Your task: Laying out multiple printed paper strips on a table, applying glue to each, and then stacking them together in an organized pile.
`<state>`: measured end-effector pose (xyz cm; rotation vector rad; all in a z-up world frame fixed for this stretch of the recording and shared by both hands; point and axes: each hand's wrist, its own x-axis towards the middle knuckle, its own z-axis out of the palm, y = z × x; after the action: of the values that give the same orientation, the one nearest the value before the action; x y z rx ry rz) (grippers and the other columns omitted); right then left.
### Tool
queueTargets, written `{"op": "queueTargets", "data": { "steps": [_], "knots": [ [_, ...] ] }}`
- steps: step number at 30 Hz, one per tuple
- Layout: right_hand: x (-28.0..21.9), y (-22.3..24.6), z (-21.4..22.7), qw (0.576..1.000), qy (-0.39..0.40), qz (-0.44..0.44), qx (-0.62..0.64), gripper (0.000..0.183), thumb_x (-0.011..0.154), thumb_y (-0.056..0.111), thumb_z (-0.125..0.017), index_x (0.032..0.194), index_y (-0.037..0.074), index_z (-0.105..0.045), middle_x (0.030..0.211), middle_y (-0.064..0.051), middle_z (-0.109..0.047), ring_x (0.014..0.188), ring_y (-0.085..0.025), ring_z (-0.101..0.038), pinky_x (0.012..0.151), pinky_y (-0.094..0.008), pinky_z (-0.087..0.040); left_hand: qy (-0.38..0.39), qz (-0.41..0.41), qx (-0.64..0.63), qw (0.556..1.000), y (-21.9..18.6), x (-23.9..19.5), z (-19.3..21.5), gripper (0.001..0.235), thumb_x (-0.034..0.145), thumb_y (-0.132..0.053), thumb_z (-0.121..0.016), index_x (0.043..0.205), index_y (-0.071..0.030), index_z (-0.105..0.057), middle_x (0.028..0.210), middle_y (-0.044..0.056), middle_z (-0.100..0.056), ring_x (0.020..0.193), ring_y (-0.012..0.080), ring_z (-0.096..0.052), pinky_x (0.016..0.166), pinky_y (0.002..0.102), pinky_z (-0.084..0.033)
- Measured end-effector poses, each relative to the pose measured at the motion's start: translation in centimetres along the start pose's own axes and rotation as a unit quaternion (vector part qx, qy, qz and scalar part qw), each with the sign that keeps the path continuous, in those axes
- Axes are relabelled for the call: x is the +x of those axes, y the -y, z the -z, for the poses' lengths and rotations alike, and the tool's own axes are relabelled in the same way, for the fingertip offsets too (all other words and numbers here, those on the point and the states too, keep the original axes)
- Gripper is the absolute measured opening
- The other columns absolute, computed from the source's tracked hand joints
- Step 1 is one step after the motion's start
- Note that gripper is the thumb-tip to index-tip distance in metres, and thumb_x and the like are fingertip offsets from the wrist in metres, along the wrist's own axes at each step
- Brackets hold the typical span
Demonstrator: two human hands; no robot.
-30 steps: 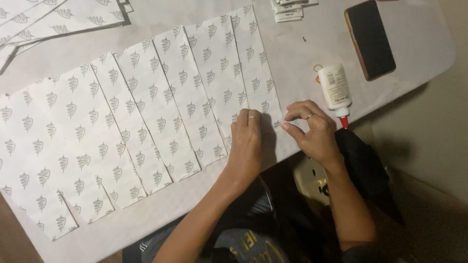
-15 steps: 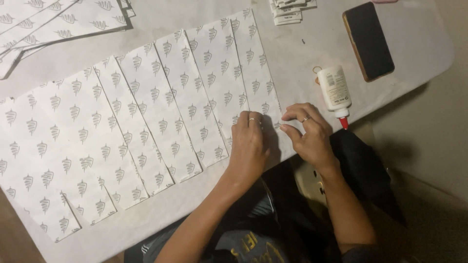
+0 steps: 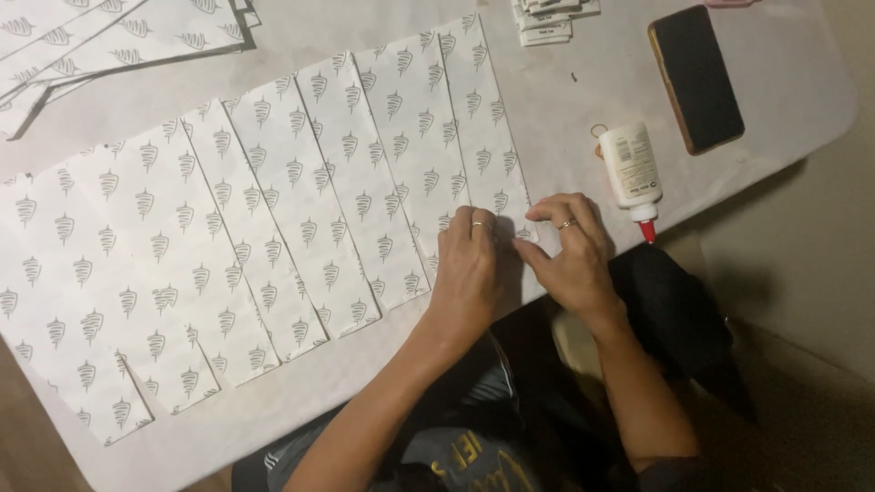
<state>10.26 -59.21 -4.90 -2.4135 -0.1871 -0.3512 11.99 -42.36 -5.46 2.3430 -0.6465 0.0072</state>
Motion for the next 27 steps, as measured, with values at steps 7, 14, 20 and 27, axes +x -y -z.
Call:
{"op": "queueTargets", "data": {
  "steps": [7,14,20,27],
  "knots": [
    [0.3,0.4,0.6,0.999,-0.020,0.037,-0.004,0.005,0.097,-0.001,-0.070,0.100,0.003,-0.070,0.097,-0.009,-0.065,0.102,-0.032,-0.070,0.089,-0.040,-0.056,-0.052,-0.048,-0.097,0.993,-0.3,-1.6,2.3,0.045,0.072,0.020,-0.066,0.114,0.008,-0.056,0.106,0.020,-0.054,0.097,0.0375,-0.057,0.075,0.043,-0.046],
    [0.0,3.0,-0.5,0.986,0.009,0.151,0.075,0.009,0.084,0.001,-0.082,0.091,0.001,-0.079,0.107,-0.013,-0.075,0.102,-0.033,-0.074,0.091,-0.043,-0.059,-0.110,-0.104,0.018,0.988,4.1,-5.6,4.9,0.036,0.081,0.015,-0.065,0.112,-0.005,-0.065,0.105,0.012,-0.068,0.113,0.0313,-0.065,0.085,0.041,-0.050],
    [1.1,3.7,-1.3,0.968,0.069,0.221,0.092,0.007,0.086,0.002,-0.079,0.091,-0.001,-0.075,0.110,-0.016,-0.076,0.092,-0.034,-0.075,0.084,-0.045,-0.061,-0.096,-0.128,0.043,0.986,3.8,-5.5,6.2,0.033,0.079,0.010,-0.078,0.107,-0.002,-0.064,0.101,0.016,-0.069,0.116,0.0338,-0.065,0.083,0.045,-0.054],
    [1.1,3.4,-1.4,0.963,0.070,0.246,0.088,0.004,0.088,0.000,-0.076,0.089,-0.001,-0.073,0.110,-0.018,-0.076,0.090,-0.034,-0.075,0.082,-0.046,-0.061,-0.087,-0.144,0.048,0.985,3.8,-5.3,6.9,0.025,0.083,0.007,-0.077,0.103,-0.001,-0.064,0.100,0.015,-0.068,0.115,0.0320,-0.065,0.082,0.043,-0.055]
  ]
}}
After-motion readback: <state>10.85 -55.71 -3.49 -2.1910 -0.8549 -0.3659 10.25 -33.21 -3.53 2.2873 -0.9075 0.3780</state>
